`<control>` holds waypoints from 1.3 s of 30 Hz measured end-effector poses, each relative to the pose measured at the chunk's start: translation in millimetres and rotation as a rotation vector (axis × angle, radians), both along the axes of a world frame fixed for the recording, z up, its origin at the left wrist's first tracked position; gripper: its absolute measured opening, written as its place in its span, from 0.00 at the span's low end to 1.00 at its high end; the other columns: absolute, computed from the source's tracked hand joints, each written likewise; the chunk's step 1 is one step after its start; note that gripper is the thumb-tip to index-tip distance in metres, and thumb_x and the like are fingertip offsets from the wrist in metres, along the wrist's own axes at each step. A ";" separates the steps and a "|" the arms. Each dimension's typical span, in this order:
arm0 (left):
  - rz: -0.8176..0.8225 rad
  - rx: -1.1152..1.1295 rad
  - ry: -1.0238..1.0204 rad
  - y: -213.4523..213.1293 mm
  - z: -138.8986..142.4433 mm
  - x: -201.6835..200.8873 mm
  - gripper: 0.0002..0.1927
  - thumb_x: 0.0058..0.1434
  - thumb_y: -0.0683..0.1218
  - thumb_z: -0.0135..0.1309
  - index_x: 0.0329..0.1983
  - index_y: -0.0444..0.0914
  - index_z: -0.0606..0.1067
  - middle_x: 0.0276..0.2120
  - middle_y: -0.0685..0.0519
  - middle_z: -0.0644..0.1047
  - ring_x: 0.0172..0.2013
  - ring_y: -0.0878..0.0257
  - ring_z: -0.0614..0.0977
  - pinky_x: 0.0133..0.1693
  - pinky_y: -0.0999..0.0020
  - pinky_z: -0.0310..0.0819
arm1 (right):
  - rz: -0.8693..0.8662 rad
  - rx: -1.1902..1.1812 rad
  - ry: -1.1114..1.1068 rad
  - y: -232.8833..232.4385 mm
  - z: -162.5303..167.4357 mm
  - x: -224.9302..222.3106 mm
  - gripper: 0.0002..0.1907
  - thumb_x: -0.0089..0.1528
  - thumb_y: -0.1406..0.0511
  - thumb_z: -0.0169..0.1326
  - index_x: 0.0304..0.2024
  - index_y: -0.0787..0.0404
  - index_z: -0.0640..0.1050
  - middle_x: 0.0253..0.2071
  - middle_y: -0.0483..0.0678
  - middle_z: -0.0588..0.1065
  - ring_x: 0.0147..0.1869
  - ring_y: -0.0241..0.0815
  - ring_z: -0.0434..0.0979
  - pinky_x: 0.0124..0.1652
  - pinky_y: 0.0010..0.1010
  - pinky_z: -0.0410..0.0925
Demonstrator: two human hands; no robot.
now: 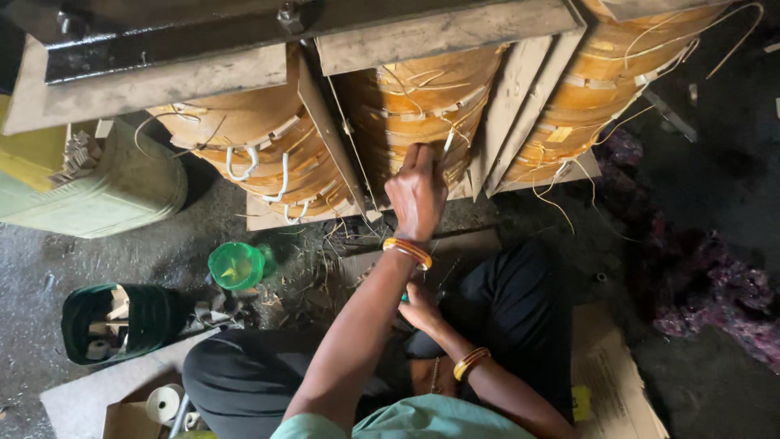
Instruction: The person sits on the floor and uses pliers and a knife to cut and trim white plastic ties and yellow wires on a large cylindrical coil assembly. They repeatedly thread ties through slots, tighten them, and trim excess material.
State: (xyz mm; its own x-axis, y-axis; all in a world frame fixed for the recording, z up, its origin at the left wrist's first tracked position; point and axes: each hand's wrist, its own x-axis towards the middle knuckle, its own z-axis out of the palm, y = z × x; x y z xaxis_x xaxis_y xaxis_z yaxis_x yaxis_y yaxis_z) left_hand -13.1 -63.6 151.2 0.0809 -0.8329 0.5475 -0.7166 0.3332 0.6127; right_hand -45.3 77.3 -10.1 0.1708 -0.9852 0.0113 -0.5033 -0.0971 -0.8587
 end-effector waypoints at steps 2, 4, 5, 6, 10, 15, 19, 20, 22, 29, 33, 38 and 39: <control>-0.023 -0.068 0.009 -2.0 -5.3 -2.3 0.15 0.54 0.41 0.60 0.45 0.39 0.74 0.44 0.45 0.78 0.33 0.43 0.81 0.32 0.52 0.74 | 0.041 -0.175 0.029 -3.8 4.6 -2.3 0.27 0.55 0.64 0.63 0.56 0.63 0.75 0.54 0.62 0.75 0.59 0.65 0.74 0.54 0.50 0.68; -0.053 -0.186 -0.002 0.1 -11.7 4.3 0.28 0.45 0.41 0.59 0.53 0.37 0.74 0.46 0.41 0.77 0.35 0.40 0.80 0.31 0.52 0.75 | 0.037 -0.257 0.069 -19.3 8.2 -3.0 0.29 0.56 0.63 0.59 0.59 0.63 0.73 0.57 0.64 0.74 0.61 0.66 0.72 0.56 0.51 0.67; -0.005 -0.284 -0.109 1.2 -14.7 8.8 0.28 0.49 0.42 0.58 0.56 0.36 0.72 0.51 0.40 0.76 0.36 0.42 0.80 0.33 0.50 0.74 | 0.014 -0.238 0.102 -25.0 9.0 -4.7 0.30 0.57 0.63 0.57 0.61 0.64 0.71 0.57 0.64 0.74 0.60 0.64 0.72 0.55 0.51 0.68; 0.039 -0.361 -0.218 4.9 -18.3 13.0 0.29 0.53 0.42 0.58 0.60 0.34 0.71 0.55 0.40 0.76 0.37 0.45 0.81 0.36 0.48 0.74 | 0.079 0.161 0.247 -29.9 9.1 -18.4 0.30 0.60 0.57 0.60 0.61 0.59 0.70 0.54 0.60 0.74 0.56 0.64 0.73 0.54 0.52 0.68; 0.029 -0.120 -0.060 -4.8 -13.6 48.3 0.07 0.65 0.46 0.60 0.41 0.38 0.81 0.29 0.43 0.80 0.29 0.47 0.81 0.30 0.57 0.72 | 0.435 -0.240 0.470 -69.3 9.9 -77.3 0.12 0.53 0.67 0.64 0.40 0.57 0.80 0.46 0.53 0.78 0.50 0.55 0.78 0.50 0.44 0.72; -0.228 0.232 0.774 -18.7 30.1 56.9 0.14 0.69 0.44 0.49 0.29 0.32 0.75 0.20 0.47 0.77 0.19 0.57 0.79 0.25 0.64 0.71 | 0.809 -0.225 0.794 -71.0 3.6 -98.4 0.10 0.46 0.67 0.63 0.32 0.55 0.80 0.39 0.49 0.77 0.49 0.53 0.77 0.45 0.45 0.71; -0.571 0.384 1.149 -17.8 76.1 45.5 0.14 0.69 0.48 0.48 0.34 0.34 0.77 0.24 0.46 0.81 0.21 0.56 0.81 0.23 0.67 0.68 | 0.811 -0.504 0.904 -61.6 -1.7 -86.6 0.05 0.55 0.69 0.57 0.34 0.57 0.79 0.42 0.49 0.78 0.51 0.51 0.79 0.50 0.43 0.72; -0.528 0.446 1.199 -15.8 84.4 44.7 0.15 0.68 0.50 0.48 0.35 0.34 0.76 0.25 0.45 0.82 0.21 0.56 0.81 0.23 0.66 0.69 | 0.754 -0.574 0.789 -59.6 0.3 -87.9 0.08 0.52 0.70 0.57 0.35 0.57 0.79 0.41 0.49 0.78 0.52 0.52 0.79 0.52 0.42 0.72; -0.449 0.575 1.301 -12.3 95.4 42.4 0.16 0.67 0.52 0.47 0.36 0.34 0.74 0.26 0.43 0.83 0.20 0.55 0.81 0.22 0.65 0.71 | 0.684 -0.513 0.779 -56.2 3.6 -96.8 0.11 0.57 0.71 0.55 0.43 0.58 0.79 0.45 0.51 0.78 0.51 0.53 0.79 0.50 0.43 0.71; -0.471 0.683 1.479 -12.9 96.7 38.4 0.20 0.67 0.53 0.51 0.43 0.29 0.75 0.31 0.42 0.81 0.27 0.55 0.82 0.30 0.65 0.78 | 0.330 0.000 0.007 -42.3 62.9 -147.4 0.16 0.60 0.76 0.54 0.49 0.61 0.78 0.44 0.48 0.76 0.45 0.45 0.78 0.45 0.36 0.73; -0.627 0.687 1.689 -10.7 82.8 37.1 0.10 0.66 0.40 0.49 0.47 0.29 0.74 0.38 0.41 0.81 0.37 0.53 0.85 0.42 0.62 0.83 | 0.233 -0.020 -0.491 -47.4 132.7 -172.1 0.10 0.67 0.73 0.52 0.50 0.61 0.69 0.44 0.45 0.72 0.49 0.39 0.79 0.52 0.32 0.73; -0.722 0.821 1.677 1.8 55.3 65.7 0.12 0.69 0.35 0.45 0.55 0.31 0.71 0.42 0.49 0.78 0.38 0.63 0.80 0.39 0.70 0.77 | 0.225 -0.327 -0.467 -89.9 224.8 -171.5 0.10 0.73 0.70 0.47 0.57 0.63 0.70 0.48 0.44 0.71 0.44 0.34 0.72 0.46 0.27 0.71; -0.859 0.840 1.674 2.8 51.3 73.6 0.14 0.71 0.35 0.45 0.58 0.30 0.71 0.43 0.50 0.77 0.37 0.65 0.78 0.39 0.72 0.75 | 0.201 -0.389 -0.417 -97.9 238.7 -166.5 0.12 0.74 0.69 0.45 0.60 0.65 0.71 0.49 0.45 0.72 0.43 0.33 0.70 0.45 0.26 0.68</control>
State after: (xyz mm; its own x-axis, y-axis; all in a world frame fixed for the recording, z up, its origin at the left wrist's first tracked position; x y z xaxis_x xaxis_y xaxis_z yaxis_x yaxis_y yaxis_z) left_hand 60.5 -60.8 202.5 -0.4749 -0.8763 -0.0807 0.7327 -0.4445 0.5152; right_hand -211.8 -20.6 228.6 0.2566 -0.8444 0.4702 -0.0710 -0.5016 -0.8622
